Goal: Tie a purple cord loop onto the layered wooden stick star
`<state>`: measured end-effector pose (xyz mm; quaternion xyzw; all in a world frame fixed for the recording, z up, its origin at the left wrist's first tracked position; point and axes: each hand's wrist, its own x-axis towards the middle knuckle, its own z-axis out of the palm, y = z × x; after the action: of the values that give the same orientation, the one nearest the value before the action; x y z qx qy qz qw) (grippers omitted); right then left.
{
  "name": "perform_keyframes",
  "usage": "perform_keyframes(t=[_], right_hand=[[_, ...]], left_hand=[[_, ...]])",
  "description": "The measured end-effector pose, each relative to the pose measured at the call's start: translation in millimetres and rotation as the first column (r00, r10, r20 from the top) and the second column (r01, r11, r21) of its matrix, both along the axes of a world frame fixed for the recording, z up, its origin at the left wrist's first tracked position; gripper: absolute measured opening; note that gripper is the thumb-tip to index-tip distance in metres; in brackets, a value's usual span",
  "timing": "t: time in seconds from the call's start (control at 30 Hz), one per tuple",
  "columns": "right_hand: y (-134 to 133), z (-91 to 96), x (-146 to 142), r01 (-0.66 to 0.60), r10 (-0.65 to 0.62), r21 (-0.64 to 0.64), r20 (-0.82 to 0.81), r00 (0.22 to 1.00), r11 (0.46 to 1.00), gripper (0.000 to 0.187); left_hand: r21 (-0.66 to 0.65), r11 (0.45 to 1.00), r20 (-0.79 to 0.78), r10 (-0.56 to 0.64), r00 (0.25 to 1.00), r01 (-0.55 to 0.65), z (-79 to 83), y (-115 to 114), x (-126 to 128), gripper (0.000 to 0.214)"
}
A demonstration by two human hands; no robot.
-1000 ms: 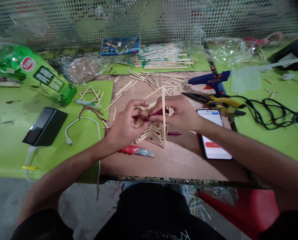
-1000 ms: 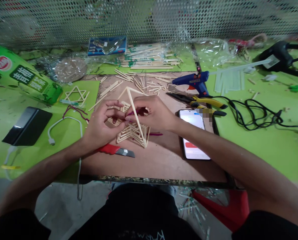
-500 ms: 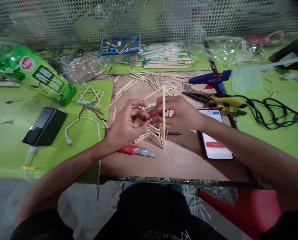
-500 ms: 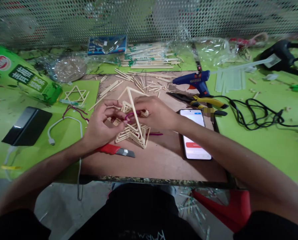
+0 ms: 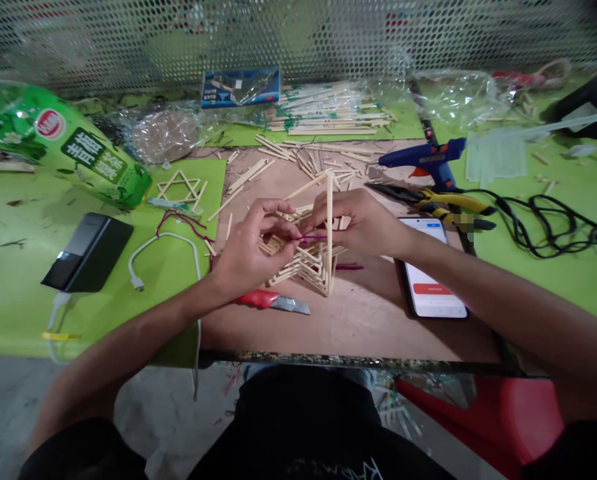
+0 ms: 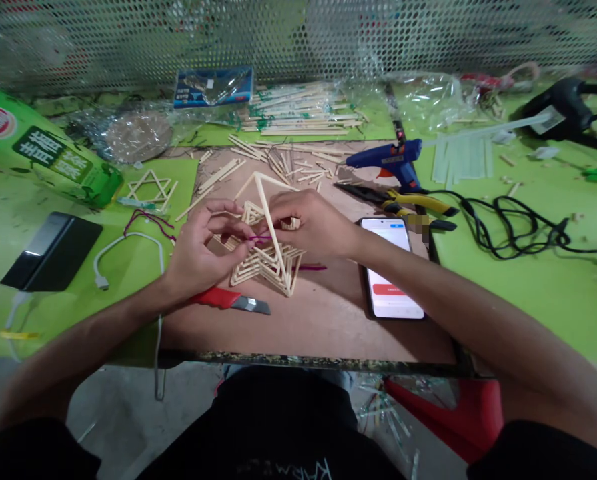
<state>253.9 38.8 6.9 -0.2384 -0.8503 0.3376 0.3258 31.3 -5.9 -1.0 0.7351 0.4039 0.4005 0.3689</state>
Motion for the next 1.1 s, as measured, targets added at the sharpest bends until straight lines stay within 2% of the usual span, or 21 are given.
perform_keyframes(t=[0.37,0.63,0.97,1.1], right_hand=[[-1.5,-1.0,-3.0,-0.004,0.004,-0.03,-0.02,1.0,1.0,0.018],[-3.8,3.8,-3.3,0.025,-0.024,-0.1,0.016,1.0,0.995,0.016],[-3.4,-1.0,-6.0,0.012,-0.012,-0.067,-0.01,1.0,0.998,0.017],[-3.3,-4.0,-7.1,0.013,-0.013,-0.006,-0.025,1.0,1.0,0.016]], left_hand=[[-0.003,1.0,0.033,-0.018,0.999,0.018,-0.4,1.2,-0.5,0.049],[0.006,1.0,0.02,-0.017,1.0,0.017,-1.1,2.4,-1.3,0.053],[-0.042,0.999,0.031,-0.031,0.999,0.033,2.3,2.6,-1.2,0.052],[-0.067,0.997,0.049,-0.04,0.998,0.043,3.8,2.3,-1.1,0.052]])
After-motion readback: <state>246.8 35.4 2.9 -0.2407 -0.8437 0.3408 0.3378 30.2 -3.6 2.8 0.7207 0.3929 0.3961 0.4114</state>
